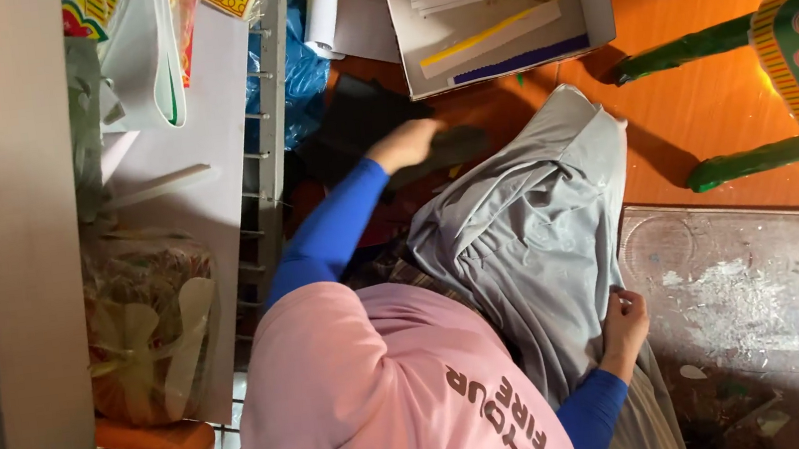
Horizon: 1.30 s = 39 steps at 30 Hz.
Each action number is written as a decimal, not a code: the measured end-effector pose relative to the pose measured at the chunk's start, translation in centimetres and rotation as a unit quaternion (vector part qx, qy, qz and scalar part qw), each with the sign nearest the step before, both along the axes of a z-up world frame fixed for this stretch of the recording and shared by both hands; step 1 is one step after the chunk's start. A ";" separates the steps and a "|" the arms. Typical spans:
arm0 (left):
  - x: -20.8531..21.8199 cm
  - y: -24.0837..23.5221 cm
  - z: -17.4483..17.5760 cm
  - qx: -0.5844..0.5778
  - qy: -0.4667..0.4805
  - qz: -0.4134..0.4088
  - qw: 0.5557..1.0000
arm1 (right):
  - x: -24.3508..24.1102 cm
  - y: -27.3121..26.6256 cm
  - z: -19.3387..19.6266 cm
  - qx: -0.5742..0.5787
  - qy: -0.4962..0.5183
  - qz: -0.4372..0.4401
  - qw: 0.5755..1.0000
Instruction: Cutting paper into strips using scissors.
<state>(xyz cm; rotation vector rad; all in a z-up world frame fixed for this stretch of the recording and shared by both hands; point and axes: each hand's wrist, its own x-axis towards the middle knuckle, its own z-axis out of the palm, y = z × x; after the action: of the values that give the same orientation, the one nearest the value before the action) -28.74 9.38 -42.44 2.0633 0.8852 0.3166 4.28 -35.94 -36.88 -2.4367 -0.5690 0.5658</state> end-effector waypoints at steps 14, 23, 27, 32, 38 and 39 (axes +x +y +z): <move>-8.4 6.9 11.7 0.008 0.141 0.113 0.983 | -0.6 0.8 1.4 -0.001 0.000 -0.010 1.000; -8.6 8.4 1.8 0.072 -0.013 0.308 0.949 | -0.3 0.4 0.7 -0.005 -0.016 0.002 1.000; -7.6 3.1 3.7 0.211 0.010 0.369 0.905 | -0.3 0.6 1.0 -0.006 -0.028 0.007 1.000; -3.8 -5.4 0.1 0.148 0.248 0.122 0.950 | 0.9 0.2 -0.5 -0.020 -0.014 0.010 1.000; -3.3 -9.8 -1.9 0.290 0.226 0.079 0.927 | 0.4 -0.7 -0.8 0.030 -0.014 0.034 0.999; -3.7 -9.4 -0.5 0.288 0.226 0.077 0.927 | 0.2 -0.9 -0.2 0.028 -0.014 0.032 0.999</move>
<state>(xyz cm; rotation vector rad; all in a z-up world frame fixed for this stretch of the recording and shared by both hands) -32.48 -0.06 -42.94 2.6792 1.3582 0.1984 4.48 -36.86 -37.04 -2.3846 -0.6672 0.5357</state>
